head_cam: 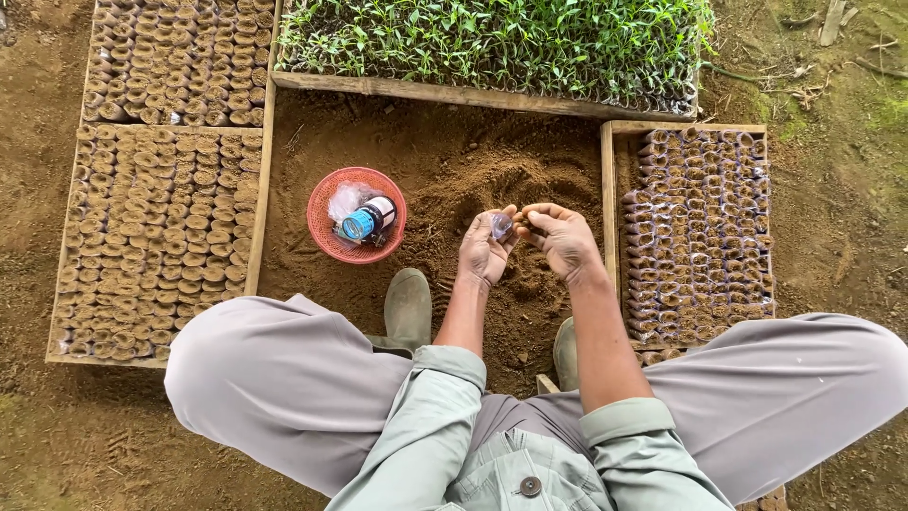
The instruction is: Filling small plastic seedling pots with soil and arranging them in a seedling tray.
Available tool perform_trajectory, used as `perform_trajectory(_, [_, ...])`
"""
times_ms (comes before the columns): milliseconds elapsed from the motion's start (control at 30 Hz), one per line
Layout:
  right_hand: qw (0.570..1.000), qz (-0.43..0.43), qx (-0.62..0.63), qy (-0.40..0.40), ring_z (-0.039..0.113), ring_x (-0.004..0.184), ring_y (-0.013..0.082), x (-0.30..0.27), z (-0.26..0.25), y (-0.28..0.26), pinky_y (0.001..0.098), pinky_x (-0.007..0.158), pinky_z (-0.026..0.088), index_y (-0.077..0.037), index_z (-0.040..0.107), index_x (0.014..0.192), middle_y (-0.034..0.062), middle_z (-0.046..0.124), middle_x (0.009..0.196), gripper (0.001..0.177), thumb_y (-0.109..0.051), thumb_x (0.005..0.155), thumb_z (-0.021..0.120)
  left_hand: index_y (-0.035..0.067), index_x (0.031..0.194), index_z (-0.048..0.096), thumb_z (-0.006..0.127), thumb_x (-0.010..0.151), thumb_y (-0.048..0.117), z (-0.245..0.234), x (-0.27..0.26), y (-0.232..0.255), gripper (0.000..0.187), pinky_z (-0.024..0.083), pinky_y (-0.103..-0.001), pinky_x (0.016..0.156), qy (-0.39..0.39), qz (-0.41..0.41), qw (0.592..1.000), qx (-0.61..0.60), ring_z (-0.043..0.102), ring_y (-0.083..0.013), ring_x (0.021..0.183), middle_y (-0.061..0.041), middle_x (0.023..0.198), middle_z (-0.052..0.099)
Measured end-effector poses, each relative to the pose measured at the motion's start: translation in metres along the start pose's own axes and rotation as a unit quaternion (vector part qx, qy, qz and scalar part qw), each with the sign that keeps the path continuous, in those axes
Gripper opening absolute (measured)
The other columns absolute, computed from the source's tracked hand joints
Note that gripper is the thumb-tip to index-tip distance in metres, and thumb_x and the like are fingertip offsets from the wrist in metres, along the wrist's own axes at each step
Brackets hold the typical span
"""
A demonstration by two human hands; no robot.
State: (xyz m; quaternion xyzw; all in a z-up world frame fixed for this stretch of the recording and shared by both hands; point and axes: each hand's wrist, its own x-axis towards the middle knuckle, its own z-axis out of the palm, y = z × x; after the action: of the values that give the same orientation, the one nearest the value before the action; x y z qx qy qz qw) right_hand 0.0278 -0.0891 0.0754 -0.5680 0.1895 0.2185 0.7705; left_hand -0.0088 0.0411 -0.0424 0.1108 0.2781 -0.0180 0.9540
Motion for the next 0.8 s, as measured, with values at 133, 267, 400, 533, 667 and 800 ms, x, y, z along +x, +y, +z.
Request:
perform_trajectory(133, [0.999, -0.015, -0.03, -0.001, 0.073, 0.085, 0.0187, -0.007, 0.017, -0.001, 0.0322, 0.078, 0.068, 0.005, 0.073, 0.105, 0.0166, 0.074, 0.095, 0.013, 0.001, 0.094, 0.067, 0.008, 0.11, 0.067, 0.06, 0.105, 0.026, -0.007, 0.01, -0.005, 0.02, 0.064, -0.041, 0.089, 0.006, 0.006, 1.0, 0.001, 0.076, -0.0315, 0.093, -0.022, 0.114, 0.074])
perform_trajectory(267, [0.997, -0.032, -0.07, 0.0, 0.072, 0.093, 0.022, 0.0, 0.014, 0.007, 0.0389, 0.083, 0.067, 0.006, 0.073, 0.106, 0.0209, 0.073, 0.102, 0.015, 0.002, 0.093, 0.068, 0.009, 0.108, 0.068, 0.06, 0.105, 0.026, 0.005, -0.001, -0.003, 0.02, 0.064, -0.034, 0.083, 0.013, 0.009, 1.0, -0.002, 0.076, -0.025, 0.086, -0.019, 0.112, 0.075])
perform_trajectory(400, [0.993, -0.041, -0.112, 0.006, 0.07, 0.094, 0.0224, 0.002, 0.012, 0.011, 0.0408, 0.08, 0.067, 0.006, 0.074, 0.104, 0.0203, 0.072, 0.102, 0.014, 0.002, 0.092, 0.067, 0.007, 0.108, 0.067, 0.06, 0.105, 0.023, 0.012, -0.008, -0.001, 0.019, 0.062, -0.031, 0.078, 0.01, 0.012, 1.0, -0.014, 0.075, -0.0246, 0.084, -0.021, 0.111, 0.075])
perform_trajectory(533, [0.991, -0.038, -0.128, 0.006, 0.068, 0.097, 0.0232, -0.001, 0.014, 0.009, 0.0417, 0.082, 0.066, 0.006, 0.074, 0.104, 0.0236, 0.071, 0.107, 0.015, 0.004, 0.092, 0.066, 0.005, 0.11, 0.067, 0.059, 0.105, 0.022, 0.005, 0.0, -0.006, 0.019, 0.06, -0.03, 0.077, 0.006, 0.014, 1.0, -0.018, 0.075, -0.0258, 0.089, -0.023, 0.116, 0.073])
perform_trajectory(667, [0.988, -0.043, -0.146, 0.009, 0.066, 0.1, 0.0241, 0.0, 0.012, 0.012, 0.0437, 0.085, 0.065, 0.008, 0.073, 0.105, 0.0256, 0.068, 0.11, 0.017, 0.003, 0.091, 0.064, 0.005, 0.111, 0.066, 0.059, 0.106, 0.023, 0.003, 0.001, -0.007, 0.02, 0.059, -0.028, 0.077, -0.004, 0.013, 1.0, -0.021, 0.075, -0.0262, 0.095, -0.024, 0.12, 0.072])
perform_trajectory(800, [0.988, -0.045, -0.148, 0.009, 0.065, 0.104, 0.028, 0.0, 0.012, 0.013, 0.0469, 0.089, 0.063, 0.011, 0.071, 0.109, 0.0289, 0.064, 0.112, 0.022, 0.005, 0.092, 0.06, 0.007, 0.11, 0.066, 0.058, 0.106, 0.024, 0.011, -0.007, -0.005, 0.019, 0.058, -0.027, 0.073, -0.016, 0.011, 0.999, -0.027, 0.074, -0.0236, 0.093, -0.022, 0.121, 0.072])
